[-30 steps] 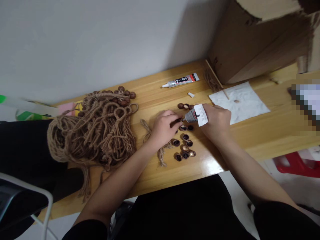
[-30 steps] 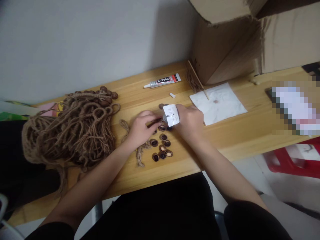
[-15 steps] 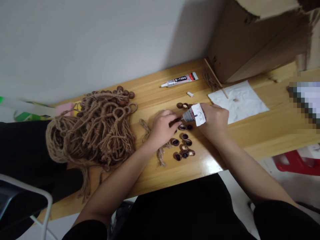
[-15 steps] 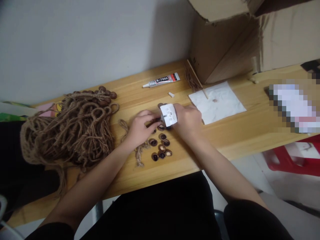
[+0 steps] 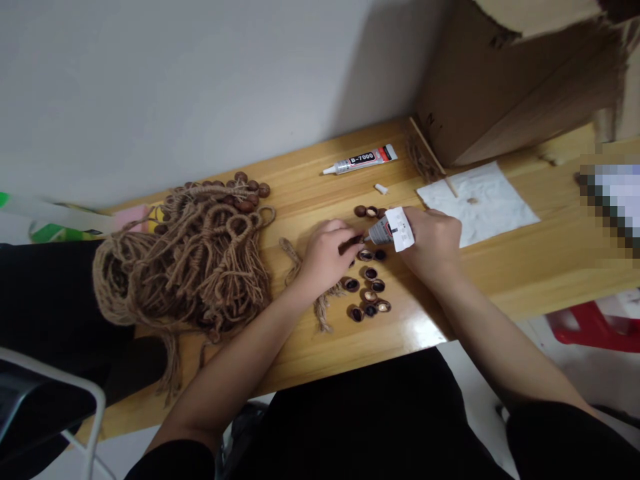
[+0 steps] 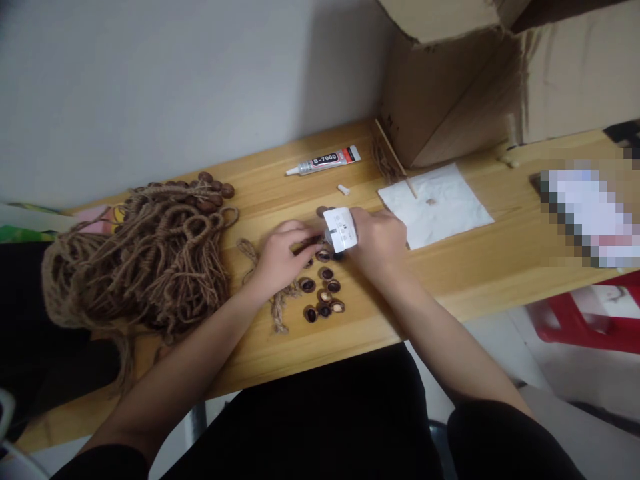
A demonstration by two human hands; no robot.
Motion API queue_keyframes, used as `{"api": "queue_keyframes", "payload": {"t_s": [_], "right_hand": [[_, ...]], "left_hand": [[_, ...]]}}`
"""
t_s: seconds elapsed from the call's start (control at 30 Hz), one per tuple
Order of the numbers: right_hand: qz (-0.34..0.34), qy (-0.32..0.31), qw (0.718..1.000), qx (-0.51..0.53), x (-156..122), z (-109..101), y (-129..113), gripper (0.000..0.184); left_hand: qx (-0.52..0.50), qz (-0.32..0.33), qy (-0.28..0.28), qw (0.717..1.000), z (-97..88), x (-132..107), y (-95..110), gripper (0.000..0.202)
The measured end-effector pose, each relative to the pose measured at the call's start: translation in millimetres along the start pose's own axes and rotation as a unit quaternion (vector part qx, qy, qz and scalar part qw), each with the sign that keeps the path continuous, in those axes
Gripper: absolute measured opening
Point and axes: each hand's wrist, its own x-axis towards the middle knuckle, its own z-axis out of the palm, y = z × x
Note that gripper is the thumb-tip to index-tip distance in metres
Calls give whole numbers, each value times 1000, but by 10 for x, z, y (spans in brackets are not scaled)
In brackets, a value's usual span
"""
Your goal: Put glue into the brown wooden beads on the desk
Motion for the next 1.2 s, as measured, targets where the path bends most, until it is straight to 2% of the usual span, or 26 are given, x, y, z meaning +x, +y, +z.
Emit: {"api": "queue_keyframes", "payload": {"t_s": [0.17,0.57,0.87,1.07,1.2], "right_hand": [[2,-10,1000,7,-3,-8,-6,18],[-23,44,998,32,-21,48,30,21],[-8,18,999,30,-3,20,-7,24],[-23,56,997,39,-17,69,6,26],[-23,58,997,46,-23,90,11,21]], "left_hand": [[-7,6,1,1000,5,2,-16,15],[-5,-5,-3,1000,-8,-1,-6,13],[-2,-10,-9,1000,-7,3,-2,15],[-6,-14,-10,1000,-13,10,7,15],[-12,-16,-12,1000,-19,14,13,15]]}}
